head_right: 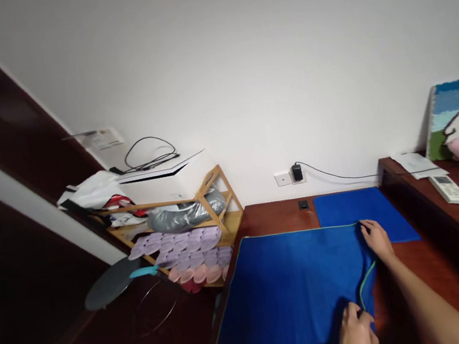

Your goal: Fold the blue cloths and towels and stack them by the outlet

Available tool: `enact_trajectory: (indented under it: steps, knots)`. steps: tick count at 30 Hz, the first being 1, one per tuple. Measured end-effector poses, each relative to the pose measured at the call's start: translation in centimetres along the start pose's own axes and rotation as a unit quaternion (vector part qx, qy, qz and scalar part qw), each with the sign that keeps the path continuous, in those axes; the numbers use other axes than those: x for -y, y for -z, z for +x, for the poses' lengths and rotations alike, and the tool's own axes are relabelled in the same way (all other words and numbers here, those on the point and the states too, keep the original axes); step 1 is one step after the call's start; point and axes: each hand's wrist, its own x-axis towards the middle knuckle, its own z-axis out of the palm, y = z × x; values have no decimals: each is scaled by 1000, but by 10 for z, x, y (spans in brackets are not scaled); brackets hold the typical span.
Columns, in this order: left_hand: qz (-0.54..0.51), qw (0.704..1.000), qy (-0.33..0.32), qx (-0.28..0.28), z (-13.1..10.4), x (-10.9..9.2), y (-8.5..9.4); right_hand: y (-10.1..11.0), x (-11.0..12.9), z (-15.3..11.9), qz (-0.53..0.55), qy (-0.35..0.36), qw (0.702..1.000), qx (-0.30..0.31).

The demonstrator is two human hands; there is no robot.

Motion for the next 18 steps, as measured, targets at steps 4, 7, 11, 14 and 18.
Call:
enact_trajectory:
  steps: [4,7,11,14,18]
  knots:
    - [-105,987,122,-15,-5,-16,40,3,37,27,15,-57,998,0]
    - [-181,974,133,-16,-10,-15,50,0,62,44,15,-75,997,7]
    - [-210,967,145,-26,-17,-13,41,-1,86,52,15,-58,998,23]
    - [-246,957,146,-55,-23,-20,42,8,99,52,7,-42,999,32]
    - [-318,938,93,-105,-36,-28,76,21,117,50,-3,-18,998,52]
